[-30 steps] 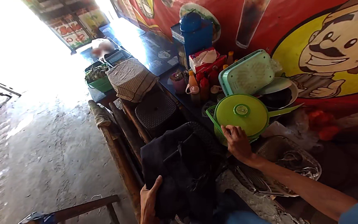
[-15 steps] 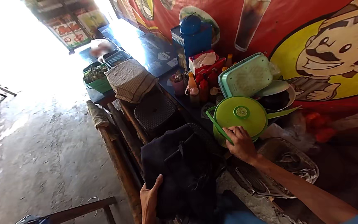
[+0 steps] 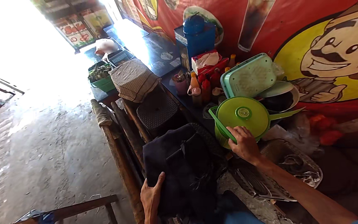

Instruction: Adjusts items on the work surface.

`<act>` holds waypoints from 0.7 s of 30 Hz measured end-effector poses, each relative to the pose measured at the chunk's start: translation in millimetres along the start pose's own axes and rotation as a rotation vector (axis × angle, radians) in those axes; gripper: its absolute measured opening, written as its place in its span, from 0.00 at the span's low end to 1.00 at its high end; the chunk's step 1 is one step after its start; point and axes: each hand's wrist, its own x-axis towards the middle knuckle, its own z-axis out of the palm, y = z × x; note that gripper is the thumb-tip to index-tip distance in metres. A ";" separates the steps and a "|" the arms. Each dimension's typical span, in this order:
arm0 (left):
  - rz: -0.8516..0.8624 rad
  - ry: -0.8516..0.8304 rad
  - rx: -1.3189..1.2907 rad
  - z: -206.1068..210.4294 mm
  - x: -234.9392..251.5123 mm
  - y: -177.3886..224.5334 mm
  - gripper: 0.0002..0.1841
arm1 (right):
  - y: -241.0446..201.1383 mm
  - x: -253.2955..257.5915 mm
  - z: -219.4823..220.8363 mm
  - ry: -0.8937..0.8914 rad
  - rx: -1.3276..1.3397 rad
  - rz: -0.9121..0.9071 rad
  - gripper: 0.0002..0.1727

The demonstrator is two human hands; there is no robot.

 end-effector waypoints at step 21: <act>0.557 0.275 0.371 65.5 -2.1 54.9 0.53 | 10.7 25.0 -34.4 0.096 0.041 0.151 0.29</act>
